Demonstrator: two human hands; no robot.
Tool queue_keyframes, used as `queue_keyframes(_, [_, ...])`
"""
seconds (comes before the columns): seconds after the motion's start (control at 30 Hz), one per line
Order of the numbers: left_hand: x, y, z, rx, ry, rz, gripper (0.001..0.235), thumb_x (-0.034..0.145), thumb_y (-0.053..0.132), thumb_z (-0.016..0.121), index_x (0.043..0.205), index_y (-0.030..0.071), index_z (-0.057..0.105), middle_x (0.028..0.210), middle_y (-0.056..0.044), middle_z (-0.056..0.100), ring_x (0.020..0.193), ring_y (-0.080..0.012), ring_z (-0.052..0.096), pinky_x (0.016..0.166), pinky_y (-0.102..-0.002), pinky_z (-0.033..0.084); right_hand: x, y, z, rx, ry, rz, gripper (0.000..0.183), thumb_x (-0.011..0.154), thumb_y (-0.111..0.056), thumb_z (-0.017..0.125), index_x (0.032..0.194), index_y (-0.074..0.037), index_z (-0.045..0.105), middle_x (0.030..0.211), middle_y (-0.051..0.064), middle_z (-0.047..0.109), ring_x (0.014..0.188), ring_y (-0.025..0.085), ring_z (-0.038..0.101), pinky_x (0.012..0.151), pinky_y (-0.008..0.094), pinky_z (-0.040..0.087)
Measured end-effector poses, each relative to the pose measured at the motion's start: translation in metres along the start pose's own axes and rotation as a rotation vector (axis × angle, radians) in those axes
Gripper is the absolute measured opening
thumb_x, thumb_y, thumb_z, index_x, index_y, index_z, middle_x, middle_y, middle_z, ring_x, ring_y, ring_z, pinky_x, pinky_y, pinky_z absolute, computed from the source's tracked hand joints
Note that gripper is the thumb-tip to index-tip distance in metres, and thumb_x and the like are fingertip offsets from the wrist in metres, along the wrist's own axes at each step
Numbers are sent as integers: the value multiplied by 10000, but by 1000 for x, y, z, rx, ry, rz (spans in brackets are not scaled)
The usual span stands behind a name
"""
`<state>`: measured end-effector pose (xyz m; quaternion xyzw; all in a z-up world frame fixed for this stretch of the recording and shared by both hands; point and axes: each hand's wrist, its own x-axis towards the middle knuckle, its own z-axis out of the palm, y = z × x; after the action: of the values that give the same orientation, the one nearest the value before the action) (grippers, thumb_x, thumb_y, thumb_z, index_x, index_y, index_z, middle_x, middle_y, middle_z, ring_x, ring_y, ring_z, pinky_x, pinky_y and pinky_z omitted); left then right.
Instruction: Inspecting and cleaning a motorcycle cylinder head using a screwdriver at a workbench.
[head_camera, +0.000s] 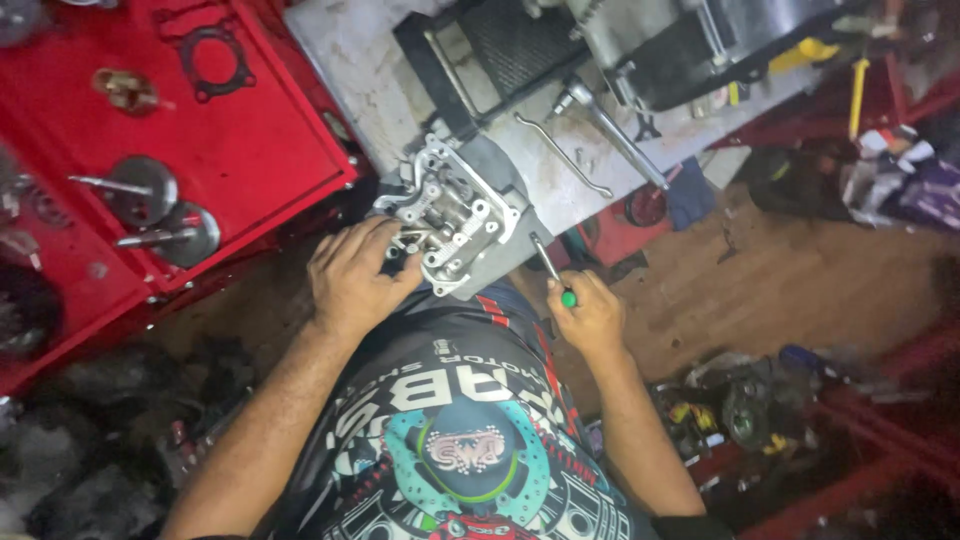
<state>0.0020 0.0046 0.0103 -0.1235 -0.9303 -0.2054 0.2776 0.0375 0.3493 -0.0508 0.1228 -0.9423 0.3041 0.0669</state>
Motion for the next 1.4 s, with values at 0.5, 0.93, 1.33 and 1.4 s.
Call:
queue_keyframes(0.5, [64,36,-21,-51,62,-87,316,826,433,733,1018,181,739,929,-50,736,801,-244,757,696,-366,580,10,53,20,62,64,-37,127,963,-232,783,942,-114,740,808,101,697,785,367,700,701,440,552])
queue_keyframes(0.93, [-74,-205,-20,139,-261,-394,429,863,411,755,1212,163,746,1161,-80,765,1070,-255,733,852,-486,542,205,-212,47,-538,-310,-671,195,786,-406,800,764,-238,703,646,-15,632,593,203,684,522,371,546])
queue_keyframes(1.33, [-116,-269,30,201,-502,-305,368,847,413,754,1151,205,760,1218,-8,725,1163,-205,633,837,-392,498,232,-219,306,-722,-1007,-318,224,914,-175,597,877,-161,817,801,78,783,807,311,784,582,521,596])
queue_keyframes(1.4, [-114,-272,31,304,-529,-249,370,810,401,782,1128,213,766,1198,2,723,1153,-220,618,794,-397,512,219,-207,313,-656,-948,-305,219,911,-132,591,951,-128,806,868,100,776,829,326,774,586,559,584])
